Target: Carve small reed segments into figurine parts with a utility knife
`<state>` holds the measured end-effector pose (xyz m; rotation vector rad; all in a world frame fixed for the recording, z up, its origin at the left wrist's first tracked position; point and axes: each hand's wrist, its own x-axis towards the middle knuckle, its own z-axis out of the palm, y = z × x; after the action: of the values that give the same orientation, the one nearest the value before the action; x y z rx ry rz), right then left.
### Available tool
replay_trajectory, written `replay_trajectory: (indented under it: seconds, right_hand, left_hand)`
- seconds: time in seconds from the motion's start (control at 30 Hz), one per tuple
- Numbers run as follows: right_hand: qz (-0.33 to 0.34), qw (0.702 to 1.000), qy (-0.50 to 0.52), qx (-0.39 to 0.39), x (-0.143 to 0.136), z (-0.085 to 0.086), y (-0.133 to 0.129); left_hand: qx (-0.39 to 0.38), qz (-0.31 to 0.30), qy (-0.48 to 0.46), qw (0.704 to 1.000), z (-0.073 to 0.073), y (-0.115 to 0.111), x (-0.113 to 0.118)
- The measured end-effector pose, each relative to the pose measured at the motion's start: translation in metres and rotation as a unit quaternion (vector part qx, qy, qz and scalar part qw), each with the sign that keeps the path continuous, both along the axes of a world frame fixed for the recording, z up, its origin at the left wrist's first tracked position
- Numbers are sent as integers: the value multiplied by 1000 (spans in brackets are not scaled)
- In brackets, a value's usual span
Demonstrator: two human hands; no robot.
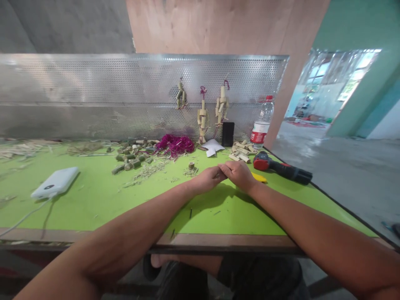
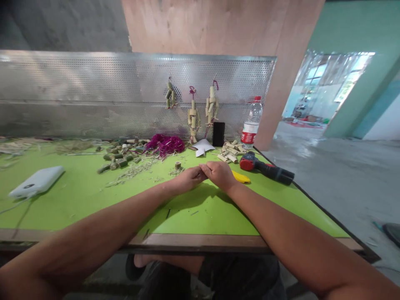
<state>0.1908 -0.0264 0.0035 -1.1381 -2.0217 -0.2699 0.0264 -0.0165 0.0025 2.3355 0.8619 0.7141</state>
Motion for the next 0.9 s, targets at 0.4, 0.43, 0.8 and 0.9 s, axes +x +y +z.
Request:
replay_trajectory:
  seconds: [0.4,0.43,0.8,0.9]
  right_hand:
    - [-28,994,105,11,43,1,25]
    - [-19,990,142,15,41,3,22]
    - [40,999,6,-32,2,2,-2]
    - [68,997,1,-46,12,0,4]
  left_hand:
    - [7,-71,-3,997,10,-12,-13]
    - [1,-54,-6,999,9,-11,-12]
    - [30,-78,-38,996,-1,6,-7]
    - [40,-84,-20,995,6,-2,-9]
